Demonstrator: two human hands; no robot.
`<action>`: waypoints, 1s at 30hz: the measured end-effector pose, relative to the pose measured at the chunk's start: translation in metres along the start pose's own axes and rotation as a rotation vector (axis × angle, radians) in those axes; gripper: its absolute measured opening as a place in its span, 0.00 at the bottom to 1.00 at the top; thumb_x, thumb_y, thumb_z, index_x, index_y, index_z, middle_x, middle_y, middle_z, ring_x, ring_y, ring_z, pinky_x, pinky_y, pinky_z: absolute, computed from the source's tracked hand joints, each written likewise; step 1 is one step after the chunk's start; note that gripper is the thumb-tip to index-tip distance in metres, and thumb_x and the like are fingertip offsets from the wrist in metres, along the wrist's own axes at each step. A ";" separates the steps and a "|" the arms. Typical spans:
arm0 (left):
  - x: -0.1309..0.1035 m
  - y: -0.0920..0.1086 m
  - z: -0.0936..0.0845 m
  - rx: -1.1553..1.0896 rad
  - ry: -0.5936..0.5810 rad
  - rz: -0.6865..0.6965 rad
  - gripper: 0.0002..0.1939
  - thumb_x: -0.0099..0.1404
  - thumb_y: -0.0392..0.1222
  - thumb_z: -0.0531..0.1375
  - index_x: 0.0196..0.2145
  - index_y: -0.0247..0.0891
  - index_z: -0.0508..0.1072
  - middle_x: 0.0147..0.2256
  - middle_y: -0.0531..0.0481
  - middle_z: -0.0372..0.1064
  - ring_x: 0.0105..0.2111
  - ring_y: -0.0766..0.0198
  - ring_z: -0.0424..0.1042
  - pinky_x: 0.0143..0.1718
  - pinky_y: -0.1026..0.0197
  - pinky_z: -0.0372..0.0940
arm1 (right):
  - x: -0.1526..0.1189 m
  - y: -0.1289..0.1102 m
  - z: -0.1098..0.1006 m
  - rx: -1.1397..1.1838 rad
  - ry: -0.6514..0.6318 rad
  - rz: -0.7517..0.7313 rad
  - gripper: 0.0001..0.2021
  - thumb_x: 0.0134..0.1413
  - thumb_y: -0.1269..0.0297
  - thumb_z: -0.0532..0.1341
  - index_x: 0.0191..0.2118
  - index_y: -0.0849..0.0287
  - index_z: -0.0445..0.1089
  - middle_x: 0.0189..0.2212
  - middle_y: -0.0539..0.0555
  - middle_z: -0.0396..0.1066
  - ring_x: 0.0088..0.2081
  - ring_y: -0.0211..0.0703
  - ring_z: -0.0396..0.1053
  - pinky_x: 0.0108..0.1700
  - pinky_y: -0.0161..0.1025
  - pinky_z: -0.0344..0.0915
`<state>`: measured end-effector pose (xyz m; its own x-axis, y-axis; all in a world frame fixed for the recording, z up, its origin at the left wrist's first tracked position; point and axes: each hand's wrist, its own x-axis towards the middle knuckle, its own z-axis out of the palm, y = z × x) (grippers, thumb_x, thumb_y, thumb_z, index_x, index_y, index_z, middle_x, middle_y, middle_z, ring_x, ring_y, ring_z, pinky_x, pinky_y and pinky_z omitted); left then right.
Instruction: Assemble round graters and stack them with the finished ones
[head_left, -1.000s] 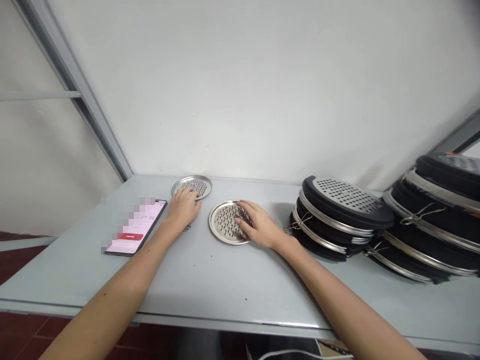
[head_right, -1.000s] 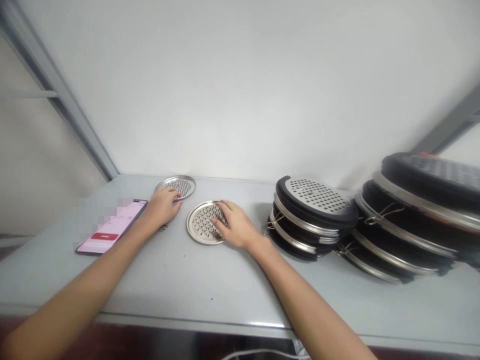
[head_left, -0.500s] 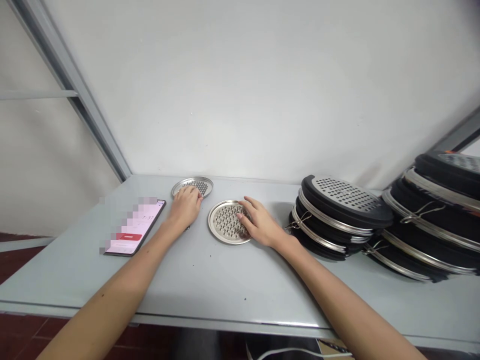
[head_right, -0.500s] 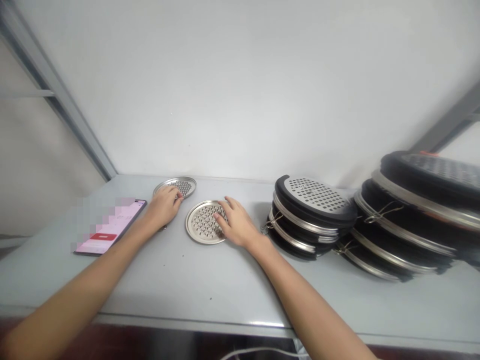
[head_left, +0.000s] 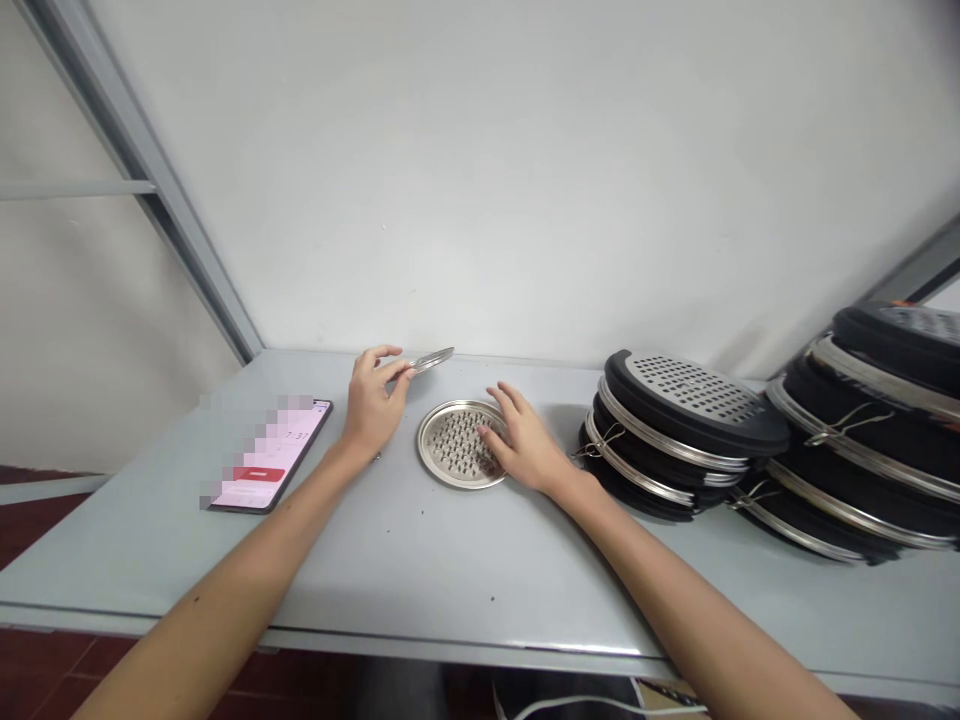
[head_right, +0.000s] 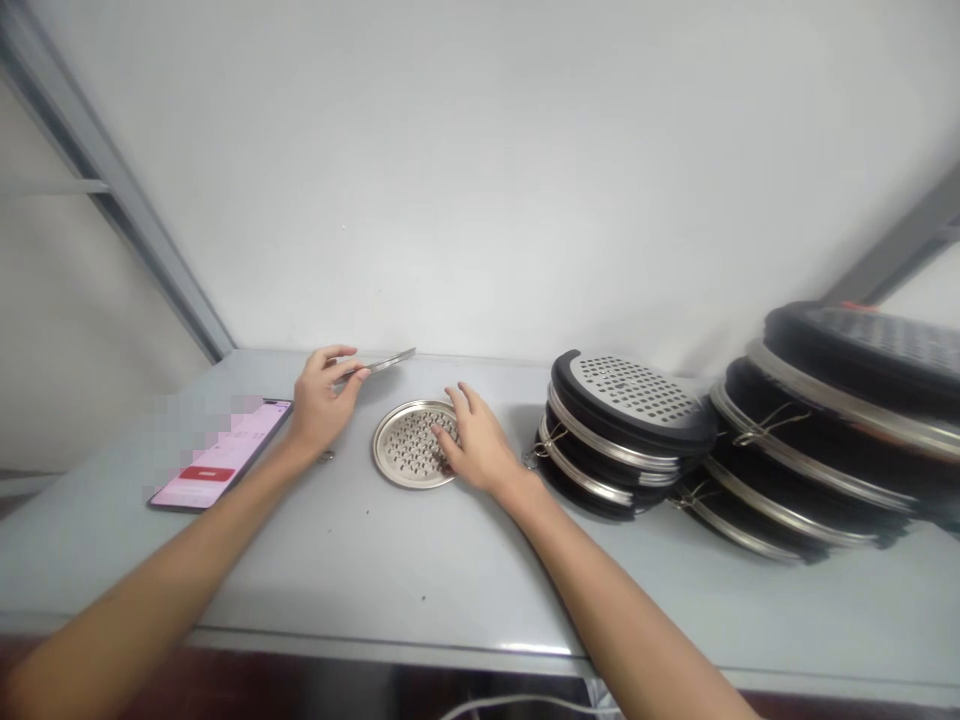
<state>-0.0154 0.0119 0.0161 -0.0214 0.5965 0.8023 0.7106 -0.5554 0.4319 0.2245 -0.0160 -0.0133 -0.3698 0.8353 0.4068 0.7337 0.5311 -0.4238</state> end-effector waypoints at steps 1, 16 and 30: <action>0.000 0.004 -0.001 -0.029 0.012 0.036 0.06 0.65 0.39 0.58 0.34 0.38 0.75 0.44 0.45 0.67 0.47 0.57 0.69 0.49 0.51 0.67 | 0.000 0.000 0.000 0.014 0.031 0.008 0.30 0.61 0.55 0.53 0.64 0.66 0.50 0.64 0.70 0.49 0.65 0.56 0.49 0.64 0.54 0.52; -0.012 0.038 -0.006 -0.017 -0.085 0.329 0.06 0.67 0.37 0.57 0.40 0.43 0.74 0.56 0.47 0.60 0.54 0.54 0.63 0.54 0.45 0.64 | 0.002 -0.010 -0.014 0.051 0.335 -0.043 0.24 0.62 0.66 0.53 0.63 0.52 0.57 0.64 0.59 0.55 0.64 0.54 0.54 0.62 0.58 0.56; -0.010 0.037 -0.009 -0.027 -0.025 0.366 0.09 0.64 0.36 0.60 0.42 0.46 0.75 0.53 0.47 0.62 0.52 0.54 0.65 0.52 0.48 0.66 | 0.000 -0.007 -0.018 0.051 0.440 -0.092 0.12 0.63 0.61 0.55 0.46 0.52 0.75 0.47 0.53 0.75 0.49 0.48 0.72 0.53 0.48 0.67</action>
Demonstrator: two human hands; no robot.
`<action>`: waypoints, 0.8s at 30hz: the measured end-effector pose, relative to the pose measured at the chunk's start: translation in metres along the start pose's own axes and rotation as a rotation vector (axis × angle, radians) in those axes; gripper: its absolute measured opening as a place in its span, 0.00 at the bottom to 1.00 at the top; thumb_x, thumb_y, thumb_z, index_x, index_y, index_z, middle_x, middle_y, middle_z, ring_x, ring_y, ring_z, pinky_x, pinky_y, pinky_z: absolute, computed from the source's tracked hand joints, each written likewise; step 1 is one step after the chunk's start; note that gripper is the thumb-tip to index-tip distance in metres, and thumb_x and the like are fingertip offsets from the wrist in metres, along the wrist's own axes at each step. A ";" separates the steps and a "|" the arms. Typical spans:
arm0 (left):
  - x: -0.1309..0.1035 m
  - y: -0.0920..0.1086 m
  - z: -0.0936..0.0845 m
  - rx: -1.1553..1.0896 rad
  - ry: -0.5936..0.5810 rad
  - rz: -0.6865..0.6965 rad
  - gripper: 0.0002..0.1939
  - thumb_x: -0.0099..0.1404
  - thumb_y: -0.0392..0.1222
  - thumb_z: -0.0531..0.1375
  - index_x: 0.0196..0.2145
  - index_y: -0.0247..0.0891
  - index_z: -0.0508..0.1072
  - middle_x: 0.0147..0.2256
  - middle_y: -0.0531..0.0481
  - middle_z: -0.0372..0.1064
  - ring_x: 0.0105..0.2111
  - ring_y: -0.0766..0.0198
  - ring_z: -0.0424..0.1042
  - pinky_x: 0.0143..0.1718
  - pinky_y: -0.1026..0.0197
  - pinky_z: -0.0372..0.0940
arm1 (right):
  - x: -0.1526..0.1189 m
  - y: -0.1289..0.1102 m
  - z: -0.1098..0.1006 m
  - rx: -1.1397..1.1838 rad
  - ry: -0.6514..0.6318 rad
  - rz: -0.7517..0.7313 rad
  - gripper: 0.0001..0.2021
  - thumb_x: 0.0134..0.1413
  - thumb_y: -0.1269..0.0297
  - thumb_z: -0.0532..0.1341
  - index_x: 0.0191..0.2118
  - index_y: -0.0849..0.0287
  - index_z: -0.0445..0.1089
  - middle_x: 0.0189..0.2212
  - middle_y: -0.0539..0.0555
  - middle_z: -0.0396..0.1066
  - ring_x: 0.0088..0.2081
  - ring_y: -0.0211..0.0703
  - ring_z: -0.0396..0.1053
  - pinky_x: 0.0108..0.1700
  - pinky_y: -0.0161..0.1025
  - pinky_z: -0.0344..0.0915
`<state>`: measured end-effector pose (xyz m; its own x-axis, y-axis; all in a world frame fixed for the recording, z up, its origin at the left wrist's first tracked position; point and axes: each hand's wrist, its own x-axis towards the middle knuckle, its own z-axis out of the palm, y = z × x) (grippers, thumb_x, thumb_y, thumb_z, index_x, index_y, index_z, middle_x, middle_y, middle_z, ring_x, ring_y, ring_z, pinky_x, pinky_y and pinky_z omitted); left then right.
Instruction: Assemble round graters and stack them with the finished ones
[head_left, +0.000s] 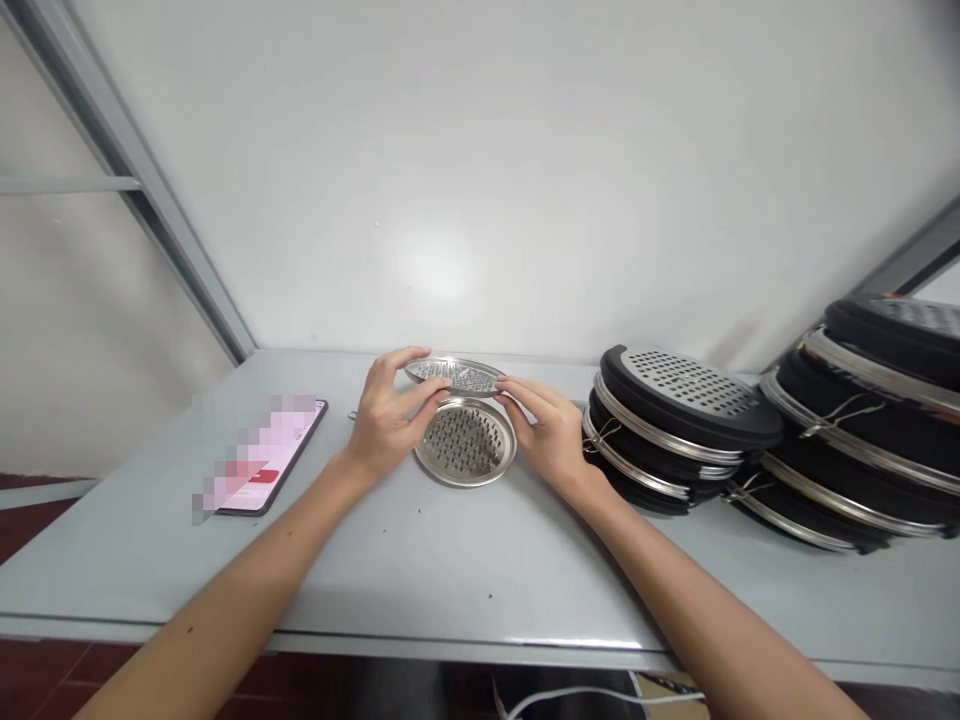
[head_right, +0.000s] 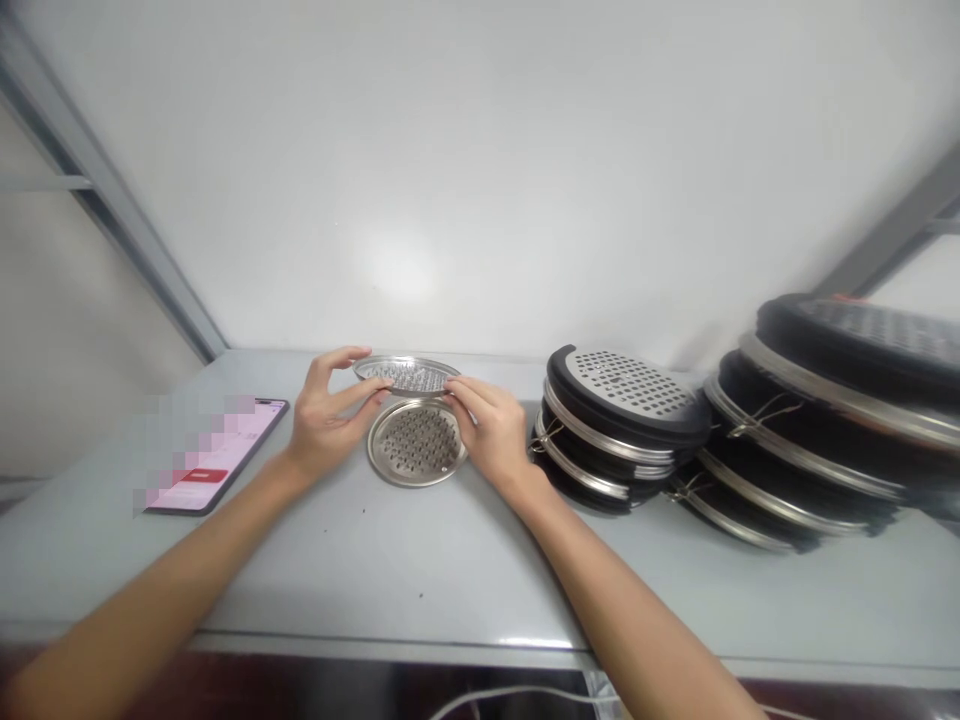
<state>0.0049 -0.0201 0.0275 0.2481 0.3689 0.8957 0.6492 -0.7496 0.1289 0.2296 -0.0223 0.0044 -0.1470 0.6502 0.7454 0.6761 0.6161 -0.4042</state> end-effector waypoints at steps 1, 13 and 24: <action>0.001 0.001 -0.001 0.009 0.004 -0.017 0.11 0.64 0.37 0.60 0.44 0.46 0.74 0.53 0.47 0.62 0.53 0.54 0.65 0.52 0.48 0.66 | 0.000 -0.001 -0.001 -0.011 0.000 0.004 0.12 0.63 0.61 0.55 0.46 0.52 0.75 0.47 0.53 0.75 0.49 0.49 0.72 0.53 0.48 0.67; -0.006 -0.018 0.011 -0.190 -0.086 -0.525 0.26 0.71 0.51 0.50 0.62 0.42 0.51 0.58 0.36 0.60 0.58 0.51 0.62 0.56 0.44 0.61 | 0.010 -0.012 -0.014 0.210 0.197 0.203 0.13 0.60 0.58 0.58 0.45 0.55 0.75 0.43 0.55 0.77 0.45 0.49 0.74 0.51 0.49 0.69; -0.004 -0.004 0.003 -0.161 -0.383 -0.334 0.58 0.54 0.54 0.67 0.68 0.45 0.32 0.67 0.36 0.41 0.65 0.39 0.46 0.60 0.38 0.53 | 0.011 -0.001 -0.008 0.417 0.087 0.494 0.25 0.57 0.54 0.59 0.57 0.61 0.66 0.42 0.60 0.77 0.30 0.42 0.73 0.37 0.44 0.71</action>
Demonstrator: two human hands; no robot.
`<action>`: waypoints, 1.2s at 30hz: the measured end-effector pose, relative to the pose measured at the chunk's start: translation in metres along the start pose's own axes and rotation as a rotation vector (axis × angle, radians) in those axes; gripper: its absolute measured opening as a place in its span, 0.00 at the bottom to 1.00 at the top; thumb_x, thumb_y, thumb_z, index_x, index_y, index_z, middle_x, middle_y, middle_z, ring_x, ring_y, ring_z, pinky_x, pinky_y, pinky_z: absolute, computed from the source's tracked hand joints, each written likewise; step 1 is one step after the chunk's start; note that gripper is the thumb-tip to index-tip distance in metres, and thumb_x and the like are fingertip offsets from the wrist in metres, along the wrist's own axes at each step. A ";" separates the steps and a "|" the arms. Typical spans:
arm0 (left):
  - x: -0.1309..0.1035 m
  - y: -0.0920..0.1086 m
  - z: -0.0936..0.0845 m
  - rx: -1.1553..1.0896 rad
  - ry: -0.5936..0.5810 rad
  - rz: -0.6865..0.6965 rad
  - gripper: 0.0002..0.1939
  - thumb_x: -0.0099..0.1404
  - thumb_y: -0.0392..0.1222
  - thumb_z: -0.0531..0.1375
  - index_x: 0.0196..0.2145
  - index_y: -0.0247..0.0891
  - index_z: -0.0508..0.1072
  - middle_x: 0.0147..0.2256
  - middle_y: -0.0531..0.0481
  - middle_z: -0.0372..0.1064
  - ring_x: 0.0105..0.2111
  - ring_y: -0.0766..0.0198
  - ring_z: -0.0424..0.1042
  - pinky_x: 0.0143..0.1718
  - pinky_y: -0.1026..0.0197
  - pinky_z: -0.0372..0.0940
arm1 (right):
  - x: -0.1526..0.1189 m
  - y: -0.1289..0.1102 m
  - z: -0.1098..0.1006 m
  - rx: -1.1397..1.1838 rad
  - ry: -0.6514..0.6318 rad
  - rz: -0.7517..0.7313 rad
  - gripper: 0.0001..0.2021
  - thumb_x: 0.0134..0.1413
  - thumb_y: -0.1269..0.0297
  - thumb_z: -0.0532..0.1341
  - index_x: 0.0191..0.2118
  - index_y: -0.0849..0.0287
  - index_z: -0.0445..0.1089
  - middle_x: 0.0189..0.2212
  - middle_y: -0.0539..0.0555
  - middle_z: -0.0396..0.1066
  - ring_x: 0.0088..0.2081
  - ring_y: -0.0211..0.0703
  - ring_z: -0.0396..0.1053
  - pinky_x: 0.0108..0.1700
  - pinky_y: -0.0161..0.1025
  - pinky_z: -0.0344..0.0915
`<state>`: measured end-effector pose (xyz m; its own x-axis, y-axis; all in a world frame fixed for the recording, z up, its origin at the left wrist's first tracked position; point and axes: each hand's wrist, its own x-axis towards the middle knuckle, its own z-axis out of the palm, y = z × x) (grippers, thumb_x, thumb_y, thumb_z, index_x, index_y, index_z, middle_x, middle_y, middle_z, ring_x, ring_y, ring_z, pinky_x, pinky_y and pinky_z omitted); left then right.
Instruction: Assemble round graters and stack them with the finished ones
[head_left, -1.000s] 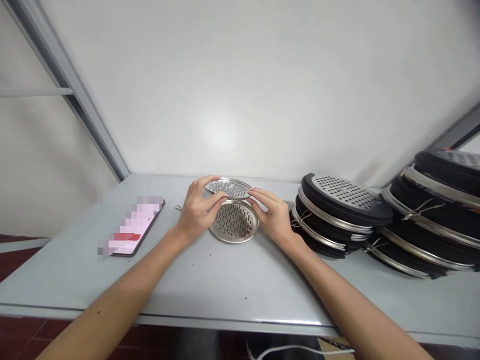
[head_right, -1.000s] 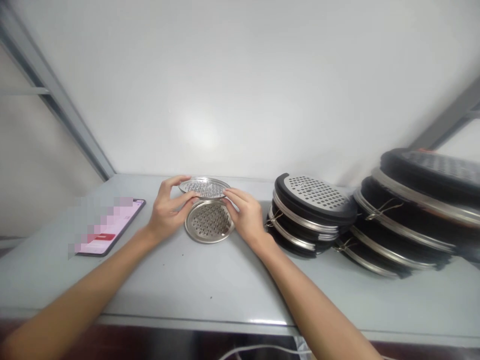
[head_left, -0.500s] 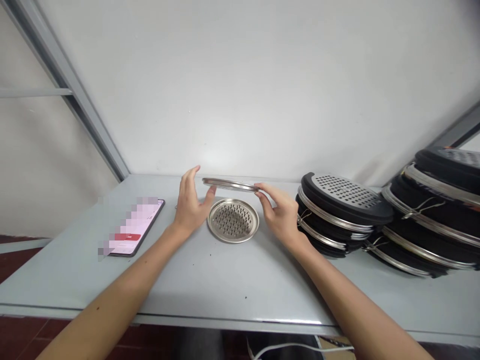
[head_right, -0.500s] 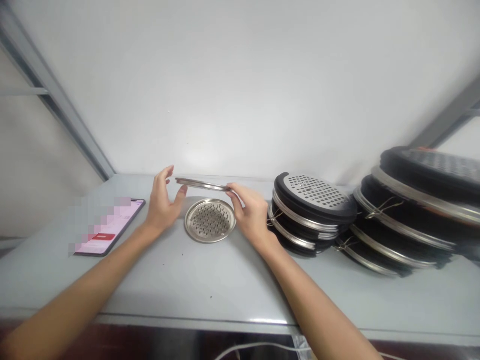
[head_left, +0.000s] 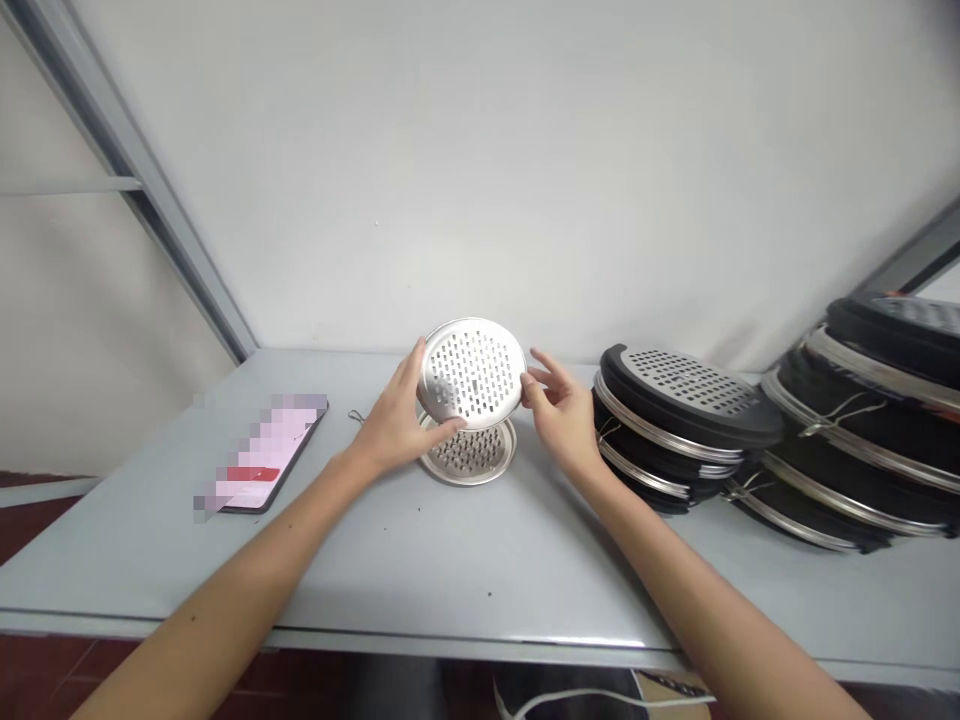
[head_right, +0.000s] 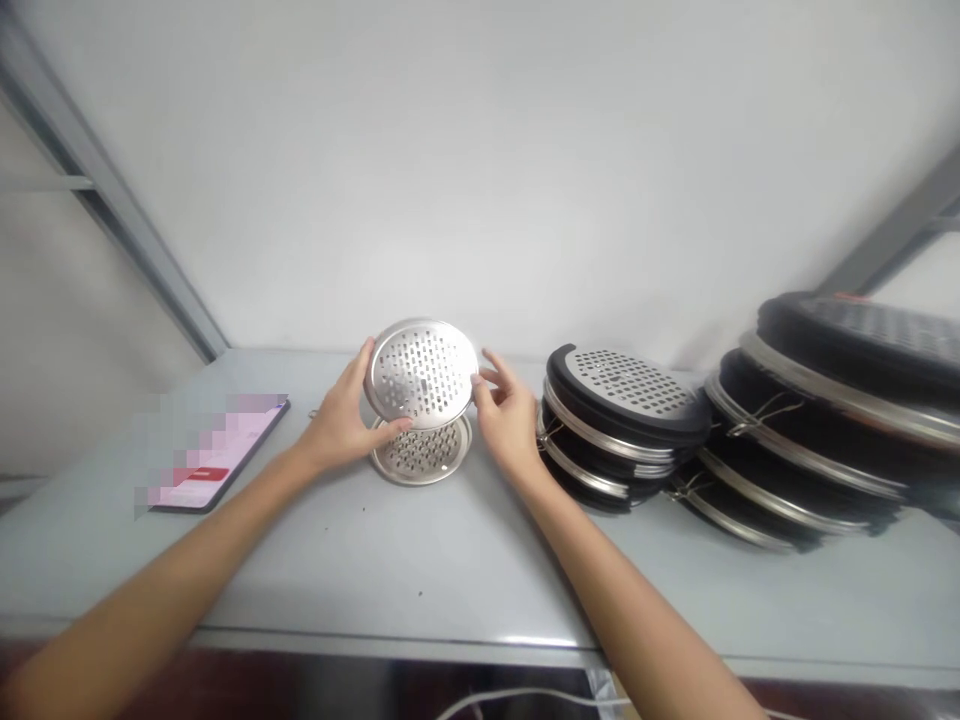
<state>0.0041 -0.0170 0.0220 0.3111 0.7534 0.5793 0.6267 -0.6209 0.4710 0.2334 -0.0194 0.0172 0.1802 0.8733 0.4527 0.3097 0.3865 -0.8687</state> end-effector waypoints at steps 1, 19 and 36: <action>0.000 -0.001 -0.001 0.017 -0.034 0.000 0.60 0.51 0.54 0.68 0.68 0.45 0.32 0.67 0.36 0.39 0.65 0.38 0.45 0.60 0.37 0.53 | 0.000 0.001 0.000 0.002 -0.020 0.010 0.25 0.57 0.55 0.59 0.59 0.60 0.65 0.43 0.61 0.76 0.30 0.41 0.72 0.36 0.43 0.71; -0.002 0.000 -0.012 -0.051 -0.391 -0.064 0.44 0.47 0.53 0.69 0.60 0.45 0.59 0.54 0.43 0.67 0.51 0.48 0.69 0.45 0.51 0.67 | -0.003 0.007 0.008 -0.315 -0.234 0.205 0.25 0.56 0.51 0.56 0.51 0.66 0.69 0.51 0.68 0.70 0.52 0.60 0.69 0.54 0.55 0.63; -0.004 -0.001 -0.007 -0.027 -0.512 -0.156 0.41 0.51 0.58 0.65 0.59 0.46 0.56 0.58 0.45 0.62 0.55 0.45 0.63 0.51 0.46 0.61 | -0.006 0.005 0.010 -0.556 -0.410 0.158 0.14 0.58 0.52 0.54 0.32 0.59 0.62 0.32 0.56 0.70 0.31 0.43 0.64 0.32 0.37 0.56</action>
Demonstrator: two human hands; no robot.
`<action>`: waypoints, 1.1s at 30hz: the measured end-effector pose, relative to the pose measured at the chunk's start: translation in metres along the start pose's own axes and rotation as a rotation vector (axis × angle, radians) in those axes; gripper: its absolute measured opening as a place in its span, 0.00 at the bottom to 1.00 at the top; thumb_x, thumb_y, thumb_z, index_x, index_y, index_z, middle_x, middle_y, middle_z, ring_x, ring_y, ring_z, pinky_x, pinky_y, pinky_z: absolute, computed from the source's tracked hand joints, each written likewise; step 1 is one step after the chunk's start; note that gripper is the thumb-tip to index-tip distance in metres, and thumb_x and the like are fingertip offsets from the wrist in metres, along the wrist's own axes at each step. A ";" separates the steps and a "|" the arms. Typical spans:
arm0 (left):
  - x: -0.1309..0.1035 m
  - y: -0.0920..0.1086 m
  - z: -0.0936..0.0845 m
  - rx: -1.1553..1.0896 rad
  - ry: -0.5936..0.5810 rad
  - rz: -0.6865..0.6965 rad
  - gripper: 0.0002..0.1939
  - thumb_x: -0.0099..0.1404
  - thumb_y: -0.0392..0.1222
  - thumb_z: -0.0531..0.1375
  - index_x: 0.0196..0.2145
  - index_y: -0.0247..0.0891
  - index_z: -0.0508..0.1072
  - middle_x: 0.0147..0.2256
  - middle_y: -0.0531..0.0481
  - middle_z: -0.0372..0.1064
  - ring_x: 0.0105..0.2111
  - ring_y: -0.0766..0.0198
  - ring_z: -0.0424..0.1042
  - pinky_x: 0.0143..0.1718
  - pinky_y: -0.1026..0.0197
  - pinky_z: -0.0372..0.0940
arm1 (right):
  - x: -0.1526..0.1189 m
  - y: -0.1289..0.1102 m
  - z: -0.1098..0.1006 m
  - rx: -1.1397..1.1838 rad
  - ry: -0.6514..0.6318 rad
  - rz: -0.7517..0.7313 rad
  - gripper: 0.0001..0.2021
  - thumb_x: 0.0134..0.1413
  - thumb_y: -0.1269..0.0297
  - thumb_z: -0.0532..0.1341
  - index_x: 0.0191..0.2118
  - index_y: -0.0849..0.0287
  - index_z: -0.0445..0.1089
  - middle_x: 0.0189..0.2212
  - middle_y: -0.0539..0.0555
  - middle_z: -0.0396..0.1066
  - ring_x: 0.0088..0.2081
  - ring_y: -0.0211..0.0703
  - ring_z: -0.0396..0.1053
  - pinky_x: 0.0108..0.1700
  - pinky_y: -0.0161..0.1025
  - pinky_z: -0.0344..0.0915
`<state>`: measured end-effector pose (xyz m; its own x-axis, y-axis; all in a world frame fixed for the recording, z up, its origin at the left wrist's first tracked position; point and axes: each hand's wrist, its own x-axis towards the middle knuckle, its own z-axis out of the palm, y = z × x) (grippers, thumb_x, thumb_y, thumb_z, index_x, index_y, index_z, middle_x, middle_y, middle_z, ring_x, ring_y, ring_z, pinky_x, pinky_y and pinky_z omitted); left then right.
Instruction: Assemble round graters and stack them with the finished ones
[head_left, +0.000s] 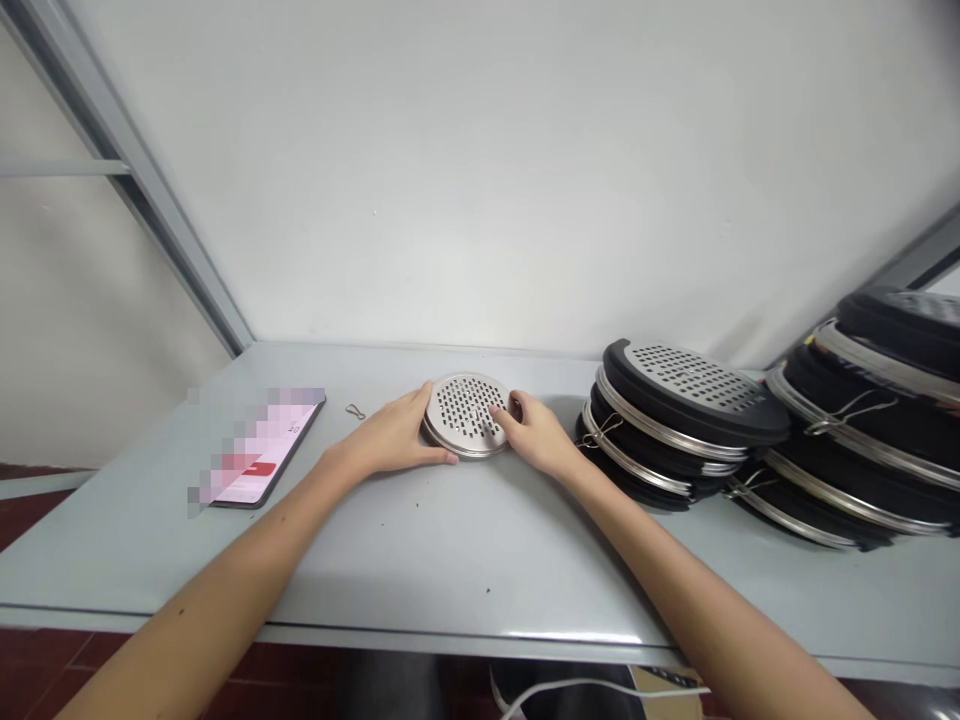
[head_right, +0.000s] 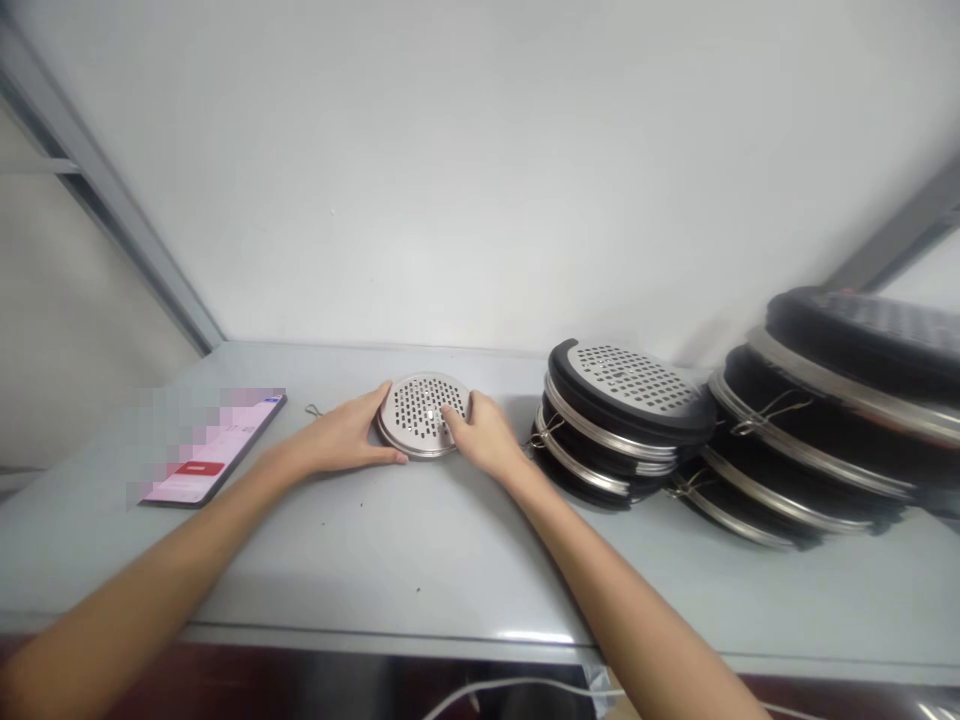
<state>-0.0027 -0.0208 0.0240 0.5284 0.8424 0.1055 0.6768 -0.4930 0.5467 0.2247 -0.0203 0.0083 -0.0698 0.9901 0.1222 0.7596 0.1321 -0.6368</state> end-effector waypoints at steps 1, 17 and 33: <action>0.000 0.000 0.000 -0.009 0.005 0.004 0.41 0.51 0.58 0.65 0.59 0.46 0.56 0.58 0.45 0.62 0.56 0.45 0.63 0.52 0.46 0.61 | 0.001 0.001 0.000 0.011 0.011 -0.003 0.14 0.58 0.53 0.54 0.32 0.59 0.63 0.33 0.56 0.70 0.32 0.43 0.65 0.33 0.38 0.57; 0.005 -0.016 0.004 0.050 0.022 -0.003 0.36 0.48 0.61 0.66 0.51 0.43 0.63 0.50 0.43 0.64 0.52 0.45 0.63 0.51 0.45 0.61 | 0.007 0.007 0.010 0.019 0.088 -0.031 0.17 0.58 0.54 0.54 0.41 0.64 0.70 0.39 0.62 0.73 0.40 0.49 0.69 0.43 0.42 0.62; 0.005 -0.017 0.007 0.123 0.025 -0.019 0.37 0.49 0.64 0.63 0.51 0.42 0.64 0.50 0.43 0.64 0.51 0.46 0.64 0.50 0.47 0.61 | 0.009 0.017 0.019 -0.013 0.125 -0.088 0.19 0.57 0.56 0.55 0.48 0.66 0.67 0.45 0.65 0.70 0.46 0.52 0.67 0.50 0.46 0.62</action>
<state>-0.0080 -0.0101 0.0090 0.5032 0.8562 0.1174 0.7450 -0.4986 0.4432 0.2246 -0.0085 -0.0155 -0.0559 0.9610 0.2709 0.7623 0.2163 -0.6100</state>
